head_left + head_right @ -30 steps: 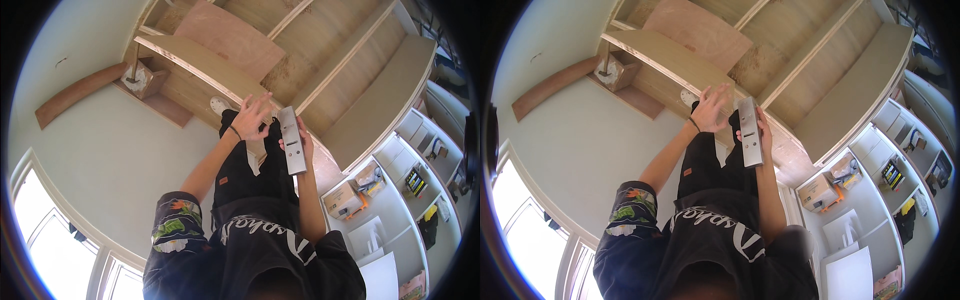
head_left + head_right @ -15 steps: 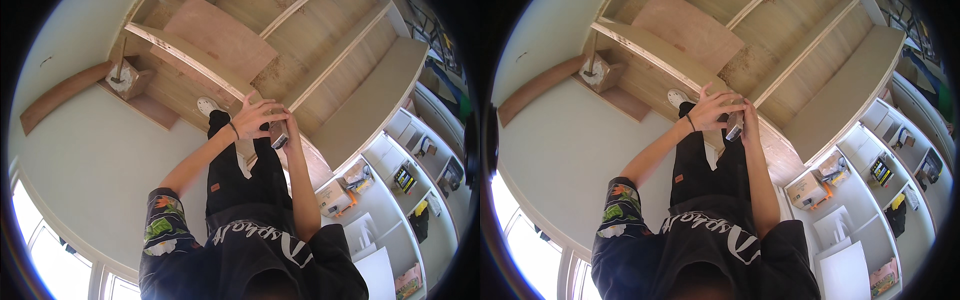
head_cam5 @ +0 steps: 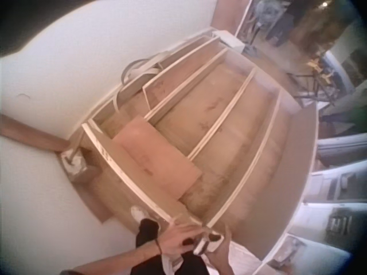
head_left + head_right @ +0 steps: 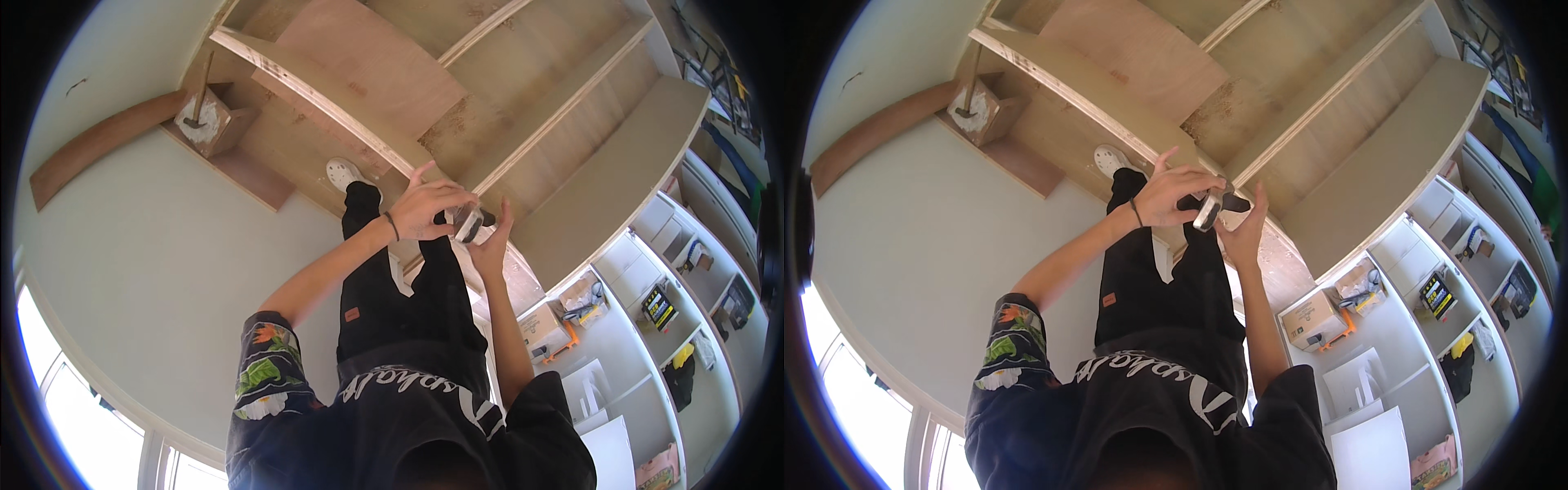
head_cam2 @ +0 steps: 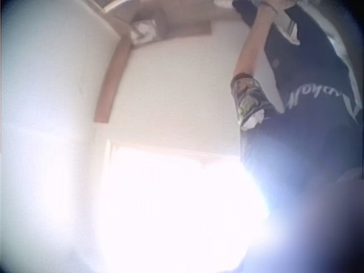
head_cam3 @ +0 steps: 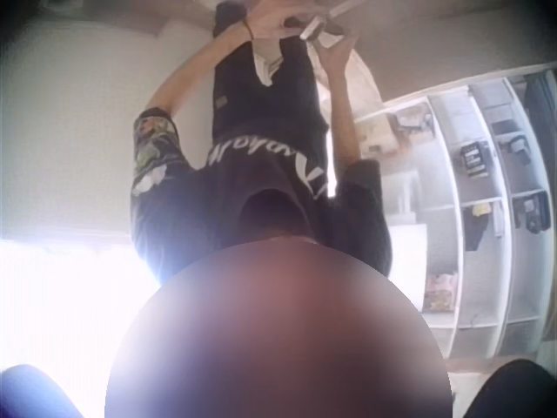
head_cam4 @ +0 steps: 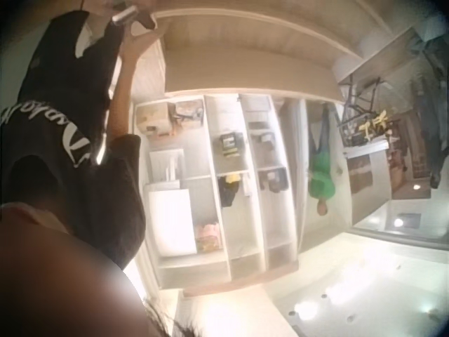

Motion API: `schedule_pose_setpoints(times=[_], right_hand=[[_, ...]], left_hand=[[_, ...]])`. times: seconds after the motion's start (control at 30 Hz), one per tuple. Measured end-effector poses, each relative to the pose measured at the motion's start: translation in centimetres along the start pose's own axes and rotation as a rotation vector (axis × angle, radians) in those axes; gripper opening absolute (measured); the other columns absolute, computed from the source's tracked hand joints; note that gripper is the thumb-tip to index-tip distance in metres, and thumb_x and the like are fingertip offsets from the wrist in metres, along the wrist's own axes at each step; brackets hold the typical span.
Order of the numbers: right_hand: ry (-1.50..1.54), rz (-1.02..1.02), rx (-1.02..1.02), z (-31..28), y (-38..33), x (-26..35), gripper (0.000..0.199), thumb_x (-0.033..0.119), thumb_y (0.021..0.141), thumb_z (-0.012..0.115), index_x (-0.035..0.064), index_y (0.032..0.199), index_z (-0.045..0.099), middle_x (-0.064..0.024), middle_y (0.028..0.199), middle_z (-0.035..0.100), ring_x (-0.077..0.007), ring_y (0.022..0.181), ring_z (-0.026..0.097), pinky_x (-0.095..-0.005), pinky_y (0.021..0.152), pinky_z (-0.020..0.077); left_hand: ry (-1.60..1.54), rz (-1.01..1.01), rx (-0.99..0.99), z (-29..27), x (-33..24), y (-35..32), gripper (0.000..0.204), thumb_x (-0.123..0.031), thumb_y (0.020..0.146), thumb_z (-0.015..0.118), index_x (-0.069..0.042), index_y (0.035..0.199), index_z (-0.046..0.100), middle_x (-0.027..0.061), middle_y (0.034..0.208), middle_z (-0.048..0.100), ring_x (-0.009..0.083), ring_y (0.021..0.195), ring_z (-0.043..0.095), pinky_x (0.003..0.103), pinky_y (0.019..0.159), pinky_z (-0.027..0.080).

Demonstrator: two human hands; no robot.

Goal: The person applies glue to thin wooden strips and places them onto a curved wooden panel. They then lift the panel and move to a larger wooden frame, where they use a nail gun to attach the panel to the frame.

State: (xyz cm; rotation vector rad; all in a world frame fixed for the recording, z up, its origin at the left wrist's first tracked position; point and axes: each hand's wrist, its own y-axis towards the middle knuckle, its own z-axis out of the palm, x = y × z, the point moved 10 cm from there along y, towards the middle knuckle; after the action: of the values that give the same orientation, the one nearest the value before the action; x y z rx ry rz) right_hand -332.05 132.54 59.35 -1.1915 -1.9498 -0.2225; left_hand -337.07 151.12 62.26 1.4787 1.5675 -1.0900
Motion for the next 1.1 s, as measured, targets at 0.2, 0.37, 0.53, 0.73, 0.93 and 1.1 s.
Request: schedule_pose_setpoints(times=[0.2, 0.37, 0.53, 0.73, 0.93, 1.1], right_hand=[[-0.172, -0.376, 0.146, 1.0, 3.4, 4.6, 0.085, 0.017, 0.064, 0.090, 0.0013, 0.138, 0.050, -0.0230, 0.146, 0.051, -0.0432, 0.135, 0.049, -0.0523, 0.114, 0.0367], [-0.106, -0.063, 0.543, 3.0, 4.8, 2.9, 0.069, 0.020, 0.072, 0.089, 0.0000, 0.126, 0.050, -0.0257, 0.120, 0.061, -0.0407, 0.114, 0.061, -0.0482, 0.093, 0.0515], [-0.043, -0.181, 0.396, 1.6, 4.1, 8.6, 0.069, 0.022, 0.078, 0.087, -0.0004, 0.128, 0.043, -0.0240, 0.105, 0.063, -0.0437, 0.098, 0.065, -0.0477, 0.084, 0.0527], [-0.181, -0.081, 0.390, 3.6, 4.7, 15.8, 0.074, 0.018, 0.086, 0.077, 0.0043, 0.147, 0.036, -0.0293, 0.123, 0.060, -0.0487, 0.101, 0.067, -0.0513, 0.081, 0.0547], [-0.441, -0.322, 0.492, 9.6, 7.7, 24.1, 0.072, 0.007, 0.084, 0.071, 0.0165, 0.149, 0.040, -0.0268, 0.124, 0.052, -0.0465, 0.091, 0.068, -0.0528, 0.077, 0.0574], [-0.580, -0.375, 0.460, 12.3, 8.5, 26.1, 0.065, 0.009, 0.084, 0.073, 0.0161, 0.142, 0.046, -0.0236, 0.128, 0.051, -0.0461, 0.092, 0.068, -0.0529, 0.077, 0.0568]], left_hand=[[-0.091, -0.058, -0.040, -0.5, 0.6, 0.1, 0.067, -0.027, 0.075, 0.083, -0.023, 0.138, 0.061, 0.0011, 0.123, 0.070, 0.0187, 0.126, 0.059, 0.057, 0.124, 0.011], [-0.074, -0.062, -0.039, -1.2, 0.2, 0.0, 0.065, -0.042, 0.081, 0.079, -0.022, 0.141, 0.060, 0.0051, 0.132, 0.067, 0.0235, 0.141, 0.048, 0.058, 0.122, 0.014], [0.601, -0.058, -0.479, -10.7, 2.1, -3.5, 0.061, -0.052, 0.090, 0.065, -0.022, 0.143, 0.059, 0.0091, 0.157, 0.048, 0.0378, 0.154, 0.028, 0.060, 0.122, 0.014], [0.619, -0.366, -1.018, -21.2, 10.8, -7.9, 0.088, -0.042, 0.083, 0.072, -0.015, 0.158, 0.035, 0.0247, 0.168, 0.017, 0.0433, 0.156, 0.013, 0.064, 0.122, 0.012], [-0.012, -0.456, -1.463, -33.2, 18.4, -10.4, 0.116, -0.029, 0.079, 0.074, -0.003, 0.163, -0.001, 0.0303, 0.166, 0.014, 0.0475, 0.154, 0.016, 0.049, 0.125, 0.022], [-0.059, -0.574, -1.341, -35.7, 21.6, -8.0, 0.099, -0.017, 0.086, 0.061, 0.003, 0.161, 0.000, 0.0317, 0.165, 0.014, 0.0469, 0.153, 0.021, 0.043, 0.125, 0.024]])
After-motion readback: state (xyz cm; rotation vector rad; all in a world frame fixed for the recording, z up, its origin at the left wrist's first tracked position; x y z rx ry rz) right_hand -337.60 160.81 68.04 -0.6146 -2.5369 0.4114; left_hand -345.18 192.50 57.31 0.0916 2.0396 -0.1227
